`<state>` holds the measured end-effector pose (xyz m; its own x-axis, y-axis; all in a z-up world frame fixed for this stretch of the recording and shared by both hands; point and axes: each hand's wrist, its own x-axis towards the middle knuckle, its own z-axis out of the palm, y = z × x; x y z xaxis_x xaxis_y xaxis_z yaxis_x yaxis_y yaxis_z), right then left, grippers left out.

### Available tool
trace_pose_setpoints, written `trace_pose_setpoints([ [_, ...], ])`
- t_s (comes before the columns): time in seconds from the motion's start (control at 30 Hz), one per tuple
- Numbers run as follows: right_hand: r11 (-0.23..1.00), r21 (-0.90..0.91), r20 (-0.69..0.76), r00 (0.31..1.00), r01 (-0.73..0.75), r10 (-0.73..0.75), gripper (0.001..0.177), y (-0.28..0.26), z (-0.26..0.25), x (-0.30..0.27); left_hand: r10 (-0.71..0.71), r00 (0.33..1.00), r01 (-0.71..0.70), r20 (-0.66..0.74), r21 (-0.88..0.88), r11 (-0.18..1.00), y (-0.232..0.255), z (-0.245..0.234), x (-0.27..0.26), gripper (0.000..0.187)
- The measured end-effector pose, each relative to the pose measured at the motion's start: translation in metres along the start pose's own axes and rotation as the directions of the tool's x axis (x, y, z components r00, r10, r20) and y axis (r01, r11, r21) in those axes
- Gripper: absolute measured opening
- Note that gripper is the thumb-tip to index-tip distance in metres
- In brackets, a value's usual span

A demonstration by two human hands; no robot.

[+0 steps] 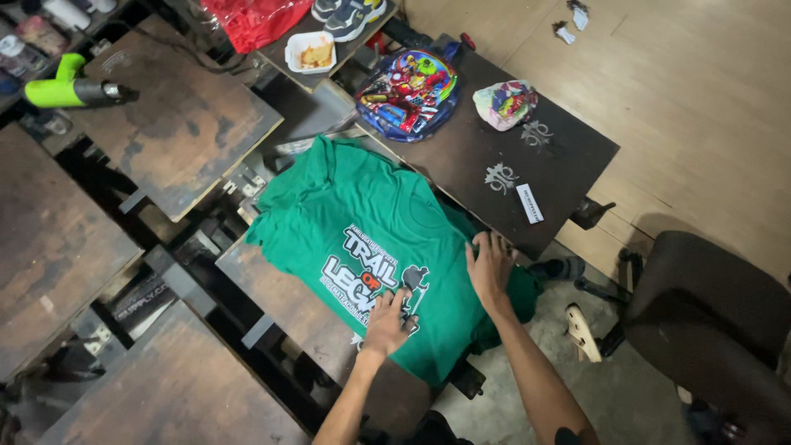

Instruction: The person folds a green t-shirt on a wooden table by smoothing the fabric, folding the sleeves inward, folding the bottom up, and then folding the shirt in half. The folded shirt is placed on a stack of similar shirts.

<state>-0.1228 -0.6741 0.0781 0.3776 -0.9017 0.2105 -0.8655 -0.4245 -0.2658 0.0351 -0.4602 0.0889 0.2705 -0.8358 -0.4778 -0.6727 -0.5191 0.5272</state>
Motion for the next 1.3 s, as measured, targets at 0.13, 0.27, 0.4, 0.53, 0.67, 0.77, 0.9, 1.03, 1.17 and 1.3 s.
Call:
trace_pose_setpoints([
  [0.13, 0.968, -0.065, -0.092, 0.965, 0.241, -0.247, 0.017, -0.024, -0.011, -0.026, 0.014, 0.994, -0.028, -0.106, -0.133, 0.991, -0.003, 0.008, 0.006, 0.038],
  [0.27, 0.958, 0.115, 0.205, 0.938, 0.262, -0.281, 0.015, -0.06, -0.025, -0.069, -0.146, 0.987, 0.045, -0.065, -0.766, 0.641, 0.014, -0.004, 0.003, 0.044],
  [0.4, 0.956, 0.245, 0.418, 0.872, 0.163, -0.256, 0.04, -0.089, -0.045, -0.103, -0.218, 0.972, 0.021, -0.093, -0.882, 0.471, 0.052, -0.036, -0.023, 0.047],
  [0.53, 0.879, 0.466, 0.513, 0.84, -0.103, -0.174, 0.056, -0.101, -0.052, -0.109, -0.299, 0.945, -0.042, -0.134, -0.955, 0.294, -0.015, 0.055, 0.033, 0.028],
  [0.67, 0.707, 0.596, 0.686, 0.699, -0.381, -0.202, 0.038, -0.105, -0.064, -0.096, -0.282, 0.928, -0.161, -0.245, -0.943, 0.292, -0.023, 0.044, 0.02, 0.016],
  [0.77, 0.827, 0.493, 0.658, 0.738, -0.272, -0.149, 0.026, -0.105, -0.047, -0.056, -0.237, 0.911, -0.23, -0.337, -0.893, 0.386, -0.021, 0.044, 0.017, 0.019],
  [0.9, 0.876, 0.442, 0.234, 0.917, 0.195, -0.322, 0.016, -0.168, -0.068, 0.0, -0.199, 0.945, -0.11, -0.259, -0.826, 0.553, -0.015, 0.049, 0.015, 0.05],
  [1.03, 0.892, 0.368, 0.36, 0.845, 0.261, -0.396, 0.033, -0.218, -0.004, 0.049, -0.146, 0.93, -0.208, -0.337, -0.811, 0.547, -0.006, 0.061, 0.005, 0.047],
  [1.17, 0.967, 0.207, 0.494, 0.838, 0.146, -0.232, 0.055, -0.239, 0.055, 0.067, -0.193, 0.925, -0.187, -0.329, -0.832, 0.522, -0.021, 0.1, 0.028, 0.036],
  [1.3, 0.973, 0.228, 0.484, 0.863, 0.037, -0.146, 0.05, -0.235, 0.077, 0.068, -0.291, 0.92, -0.059, -0.261, -0.828, 0.558, -0.031, 0.089, 0.01, 0.024],
])
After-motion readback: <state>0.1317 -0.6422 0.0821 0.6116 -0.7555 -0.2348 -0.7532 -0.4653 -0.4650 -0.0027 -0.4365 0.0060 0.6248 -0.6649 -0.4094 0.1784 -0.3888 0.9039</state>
